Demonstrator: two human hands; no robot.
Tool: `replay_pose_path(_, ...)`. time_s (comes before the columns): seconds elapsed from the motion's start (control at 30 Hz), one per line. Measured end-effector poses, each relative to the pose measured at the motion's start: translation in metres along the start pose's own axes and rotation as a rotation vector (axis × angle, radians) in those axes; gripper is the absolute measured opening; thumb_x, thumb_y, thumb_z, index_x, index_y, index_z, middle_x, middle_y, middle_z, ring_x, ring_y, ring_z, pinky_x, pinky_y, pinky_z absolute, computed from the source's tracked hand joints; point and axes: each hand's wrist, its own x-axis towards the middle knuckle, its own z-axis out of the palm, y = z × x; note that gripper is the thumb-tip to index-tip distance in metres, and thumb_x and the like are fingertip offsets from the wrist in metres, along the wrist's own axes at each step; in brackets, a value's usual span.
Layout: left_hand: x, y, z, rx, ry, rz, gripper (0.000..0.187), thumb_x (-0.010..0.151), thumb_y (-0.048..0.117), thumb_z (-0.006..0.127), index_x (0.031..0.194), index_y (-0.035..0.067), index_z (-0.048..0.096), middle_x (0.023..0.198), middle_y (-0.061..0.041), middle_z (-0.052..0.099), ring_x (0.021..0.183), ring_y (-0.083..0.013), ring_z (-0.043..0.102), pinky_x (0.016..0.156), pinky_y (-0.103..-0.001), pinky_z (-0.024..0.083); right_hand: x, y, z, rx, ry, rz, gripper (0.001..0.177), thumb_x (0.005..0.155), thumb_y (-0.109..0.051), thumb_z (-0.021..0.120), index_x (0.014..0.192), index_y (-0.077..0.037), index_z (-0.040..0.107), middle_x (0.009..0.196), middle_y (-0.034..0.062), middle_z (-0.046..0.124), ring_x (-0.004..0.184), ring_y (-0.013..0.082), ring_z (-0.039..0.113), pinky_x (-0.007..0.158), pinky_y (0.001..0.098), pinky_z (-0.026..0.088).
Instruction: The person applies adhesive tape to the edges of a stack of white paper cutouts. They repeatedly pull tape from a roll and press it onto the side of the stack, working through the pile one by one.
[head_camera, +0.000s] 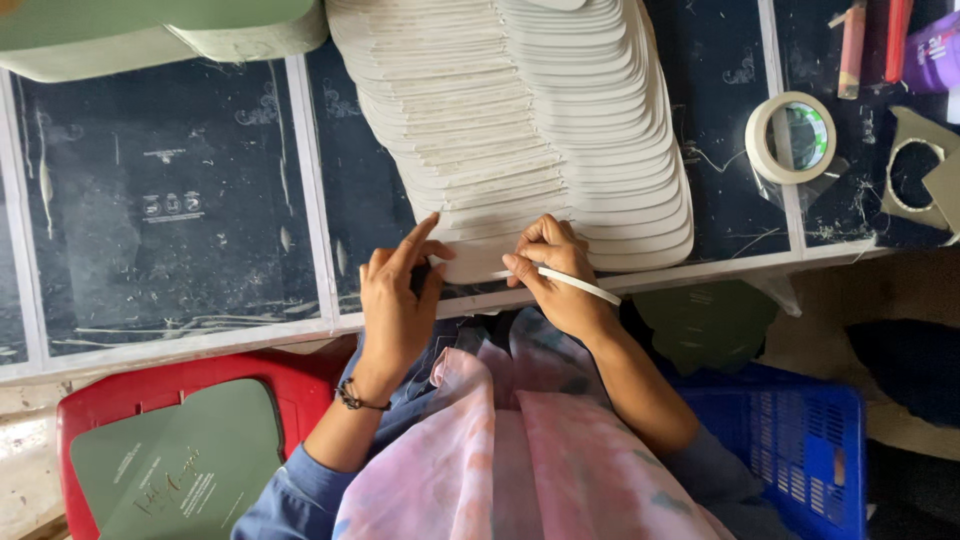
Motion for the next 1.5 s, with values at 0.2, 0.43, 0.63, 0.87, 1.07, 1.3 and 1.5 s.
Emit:
replay_pose_path(0.2, 0.001, 0.01, 0.012, 0.133, -0.053, -0.057, 0.083, 0.08, 0.033, 0.082, 0.156, 0.024, 0.051, 0.107, 0.006, 0.068, 0.1, -0.0253, 0.054, 0.089, -0.041, 0.032, 0.001, -0.008, 0.003, -0.147, 0.017, 0.015, 0.039, 0.103, -0.027, 0.067, 0.067, -0.013, 0.067, 0.095, 0.003, 0.057, 0.095, 0.0289, 0.059, 0.089, 0.0429, 0.043)
replay_pose_path(0.43, 0.003, 0.015, 0.014, 0.16, -0.088, -0.133, 0.084, 0.078, 0.03, 0.083, 0.156, 0.027, 0.05, 0.104, 0.006, 0.061, 0.1, -0.0252, 0.052, 0.089, -0.042, 0.03, -0.007, 0.001, -0.025, -0.593, 0.048, -0.041, 0.033, 0.091, -0.03, 0.078, 0.068, -0.015, 0.06, 0.082, 0.0029, 0.052, 0.086, 0.0309, 0.058, 0.081, 0.0467, 0.047)
replay_pose_path(0.63, -0.002, 0.008, 0.023, 0.188, -0.007, -0.075, 0.081, 0.072, 0.032, 0.088, 0.147, 0.025, 0.06, 0.101, 0.005, 0.064, 0.097, -0.0258, 0.054, 0.086, -0.043, 0.031, -0.027, 0.041, -0.068, -0.366, 0.213, 0.074, 0.03, 0.091, -0.018, 0.082, 0.073, -0.011, 0.06, 0.069, 0.0065, 0.055, 0.073, 0.0329, 0.059, 0.074, 0.0392, 0.048)
replay_pose_path(0.87, -0.013, 0.006, 0.059, 0.218, 0.171, 0.469, 0.04, 0.093, 0.011, 0.071, 0.133, 0.017, 0.074, 0.085, 0.001, 0.073, 0.089, -0.0215, 0.067, 0.09, -0.037, 0.042, -0.027, 0.047, -0.058, -0.384, 0.308, -0.015, 0.045, 0.081, -0.035, 0.091, 0.069, -0.013, 0.054, 0.064, 0.0043, 0.051, 0.068, 0.03, 0.055, 0.071, 0.0378, 0.046)
replay_pose_path(1.07, -0.004, 0.06, 0.07, 0.165, -0.006, 0.674, 0.042, 0.098, 0.01, 0.061, 0.14, 0.011, 0.066, 0.119, -0.008, 0.078, 0.113, -0.0237, 0.073, 0.102, -0.038, 0.05, -0.032, 0.052, -0.053, -0.448, 0.276, 0.0, 0.044, 0.073, -0.03, 0.094, 0.076, -0.013, 0.053, 0.074, 0.0033, 0.053, 0.08, 0.0318, 0.06, 0.08, 0.0441, 0.047)
replay_pose_path(1.3, -0.021, 0.051, 0.057, 0.163, -0.073, 0.653, 0.047, 0.094, 0.008, 0.061, 0.14, 0.014, 0.066, 0.133, -0.016, 0.068, 0.119, -0.0352, 0.067, 0.102, -0.048, 0.048, -0.034, 0.017, -0.078, -0.605, 0.326, -0.338, 0.025, 0.082, 0.013, 0.074, 0.086, -0.009, 0.061, 0.088, 0.0054, 0.066, 0.085, 0.0275, 0.066, 0.084, 0.0409, 0.051)
replay_pose_path(1.5, -0.031, 0.025, 0.074, 0.33, -0.089, 0.637, 0.06, 0.09, 0.01, 0.065, 0.148, 0.021, 0.059, 0.141, -0.017, 0.061, 0.122, -0.0335, 0.064, 0.104, -0.047, 0.043, -0.041, 0.064, -0.056, -0.567, 0.457, -0.545, 0.014, 0.089, 0.009, 0.075, 0.085, -0.004, 0.072, 0.078, 0.007, 0.064, 0.068, 0.0257, 0.063, 0.073, 0.0377, 0.056)
